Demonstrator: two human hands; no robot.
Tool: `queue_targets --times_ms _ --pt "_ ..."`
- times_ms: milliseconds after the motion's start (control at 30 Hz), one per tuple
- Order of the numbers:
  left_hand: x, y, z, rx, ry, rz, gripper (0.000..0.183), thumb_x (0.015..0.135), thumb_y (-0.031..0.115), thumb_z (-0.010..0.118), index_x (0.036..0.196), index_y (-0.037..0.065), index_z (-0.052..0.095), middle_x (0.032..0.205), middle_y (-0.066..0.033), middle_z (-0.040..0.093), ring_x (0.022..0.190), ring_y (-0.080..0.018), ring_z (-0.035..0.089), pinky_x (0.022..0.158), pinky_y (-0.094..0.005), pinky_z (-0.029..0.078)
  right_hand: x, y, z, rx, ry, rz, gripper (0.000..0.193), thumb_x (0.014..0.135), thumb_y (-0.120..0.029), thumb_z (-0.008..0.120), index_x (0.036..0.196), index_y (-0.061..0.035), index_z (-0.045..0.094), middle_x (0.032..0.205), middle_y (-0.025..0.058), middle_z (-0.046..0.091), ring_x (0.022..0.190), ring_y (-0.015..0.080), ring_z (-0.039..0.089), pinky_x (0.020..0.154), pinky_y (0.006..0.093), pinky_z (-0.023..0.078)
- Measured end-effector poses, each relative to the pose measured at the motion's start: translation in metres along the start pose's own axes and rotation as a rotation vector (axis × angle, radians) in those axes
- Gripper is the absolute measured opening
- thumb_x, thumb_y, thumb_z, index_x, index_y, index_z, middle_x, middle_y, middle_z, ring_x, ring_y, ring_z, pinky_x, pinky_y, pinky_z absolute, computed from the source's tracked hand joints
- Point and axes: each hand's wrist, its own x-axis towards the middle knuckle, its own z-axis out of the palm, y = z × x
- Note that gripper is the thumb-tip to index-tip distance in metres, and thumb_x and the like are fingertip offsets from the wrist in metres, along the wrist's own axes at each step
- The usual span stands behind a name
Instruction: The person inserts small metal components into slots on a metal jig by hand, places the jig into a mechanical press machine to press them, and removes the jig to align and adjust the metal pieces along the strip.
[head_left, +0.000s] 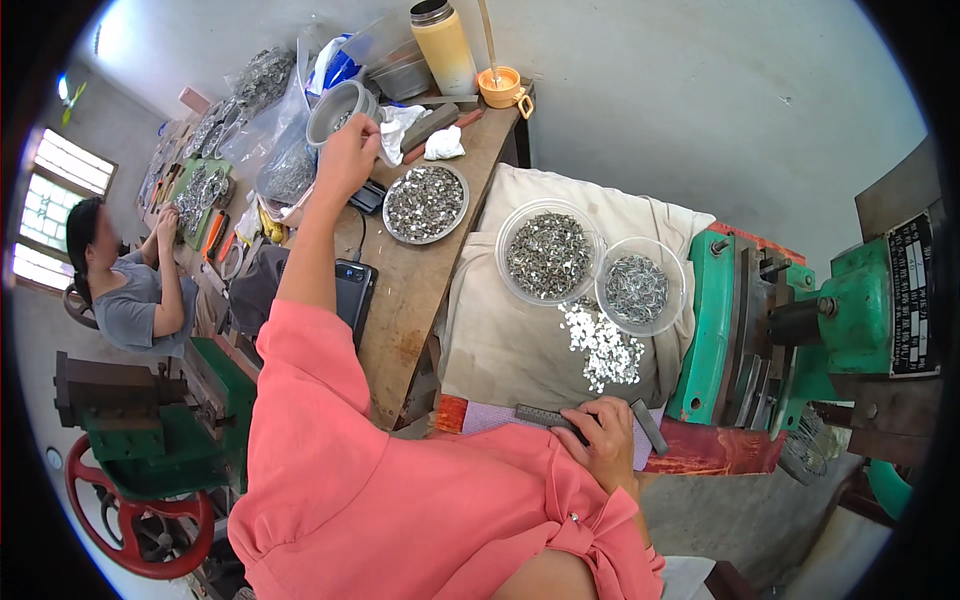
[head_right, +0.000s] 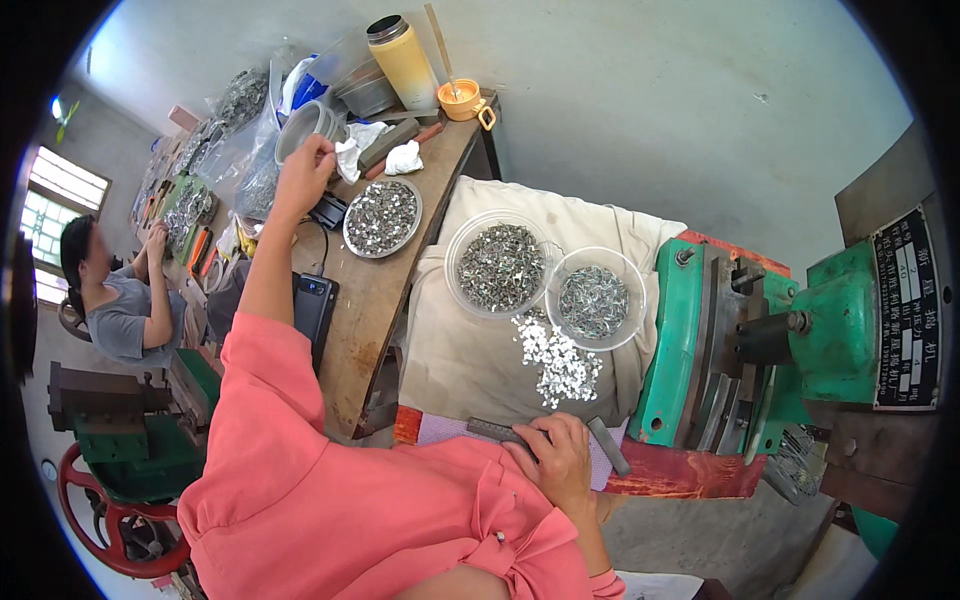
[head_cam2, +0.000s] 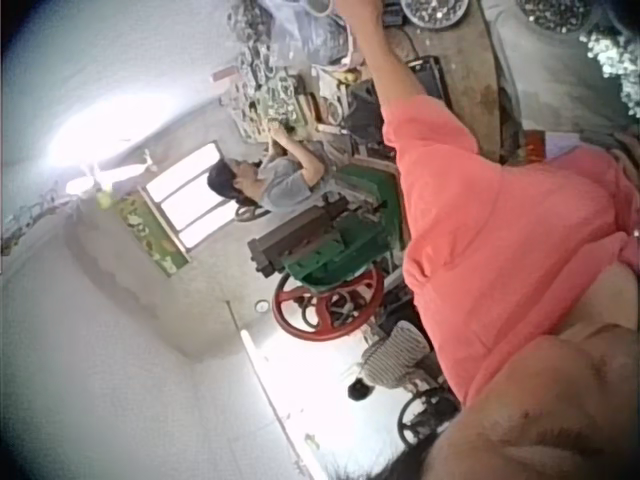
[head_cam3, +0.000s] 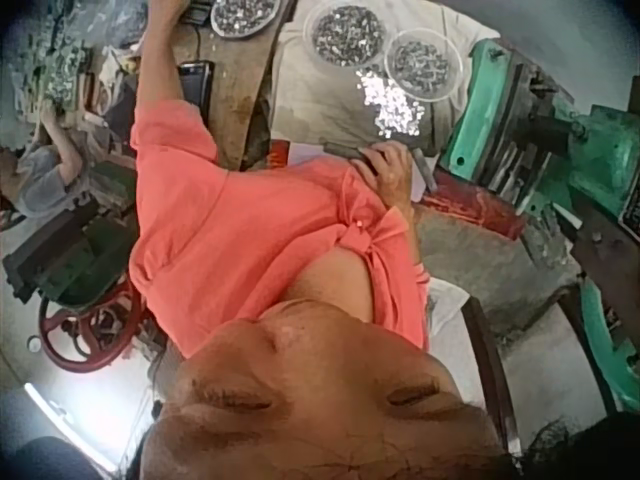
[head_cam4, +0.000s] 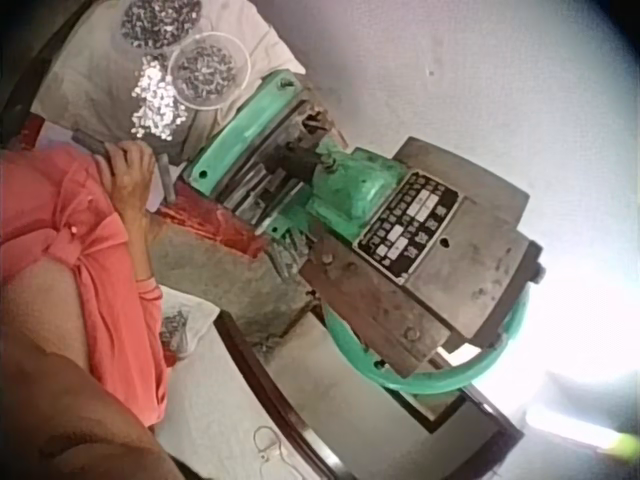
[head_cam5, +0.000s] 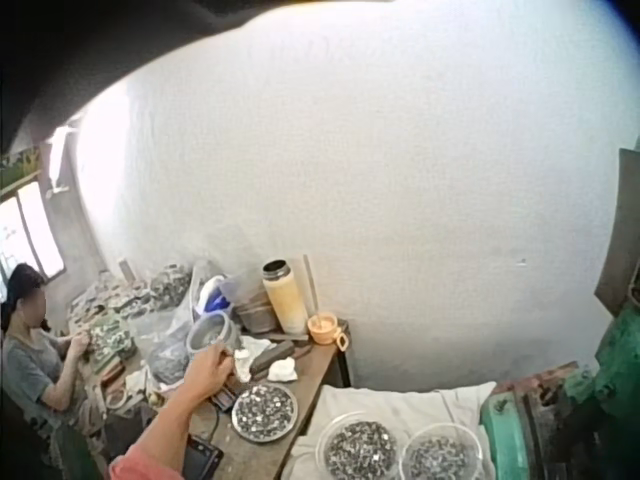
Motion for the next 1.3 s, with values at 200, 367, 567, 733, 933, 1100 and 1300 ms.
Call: queue_targets --times_ms 200,367,567,733,933,1100,1300 --pt "-0.060 0.113 -0.039 -1.130 -0.035 -0.065 0.010 0.094 0.003 0.060 0.103 0.000 0.059 0.091 -0.0053 0.069 0.084 -0.0107 0.066 0.077 -0.0246 0.052 0.000 0.004 -0.005 0.079 0.018 0.027 0.040 0.066 -0.023 0.086 0.102 -0.0092 0.073 0.098 0.0060 0.059 0.097 0.0294 0.055 0.083 0.0412 0.046" --pt "-0.129 0.201 -0.038 -1.612 -0.282 0.066 0.012 0.092 -0.003 0.060 0.099 0.003 0.053 0.107 -0.0187 0.069 0.095 -0.0204 0.069 0.082 -0.0330 0.056 0.004 0.002 -0.017 0.104 0.073 0.022 0.051 0.066 -0.027 0.087 0.111 -0.0076 0.071 0.102 0.0090 0.060 0.097 0.0303 0.056 0.083 0.0407 0.047" --pt "-0.169 0.225 0.003 -1.866 -0.485 -0.055 0.014 0.093 -0.001 0.061 0.103 0.002 0.051 0.112 -0.0204 0.067 0.102 -0.0237 0.068 0.089 -0.0365 0.056 0.032 -0.041 -0.058 1.045 0.412 0.308 0.085 0.089 -0.062 0.062 0.140 0.0031 0.046 0.117 0.0145 0.060 0.099 0.0228 0.063 0.089 0.0359 0.051" --pt "-0.193 0.238 0.010 -1.875 -0.588 -0.029 0.015 0.096 0.001 0.058 0.107 0.002 0.049 0.119 -0.0204 0.064 0.110 -0.0226 0.064 0.093 -0.0366 0.053 0.051 -0.064 -0.075 1.259 0.337 0.385 0.087 0.086 -0.044 0.076 0.144 0.0055 0.035 0.119 0.0139 0.060 0.098 0.0177 0.064 0.088 0.0313 0.054" --pt "-0.183 0.262 -0.057 -1.998 -0.806 0.331 0.007 0.098 0.005 0.055 0.097 0.001 0.050 0.114 -0.0239 0.065 0.104 -0.0259 0.067 0.087 -0.0378 0.054 0.031 -0.081 -0.120 0.768 0.387 0.088 0.039 0.086 -0.011 0.076 0.118 0.0054 0.060 0.105 0.0142 0.068 0.091 0.0172 0.066 0.083 0.0313 0.056" --pt "-0.210 0.282 -0.098 -2.308 -0.638 0.587 0.014 0.098 0.007 0.057 0.106 -0.003 0.062 0.116 -0.0190 0.069 0.116 -0.0382 0.061 0.092 -0.0449 0.054 0.035 -0.120 -0.162 1.109 0.245 -0.462 0.031 0.088 -0.016 0.069 0.113 0.0012 0.063 0.096 0.0161 0.063 0.078 0.0295 0.063 0.070 0.0388 0.058" --pt "-0.198 0.289 -0.088 -2.364 -0.548 0.804 0.017 0.096 0.005 0.058 0.108 -0.005 0.065 0.115 -0.0170 0.070 0.116 -0.0409 0.061 0.091 -0.0465 0.055 0.024 -0.122 -0.146 1.067 0.318 -0.565 0.030 0.085 -0.013 0.077 0.100 0.0063 0.059 0.092 0.0185 0.058 0.080 0.0298 0.062 0.075 0.0381 0.060"
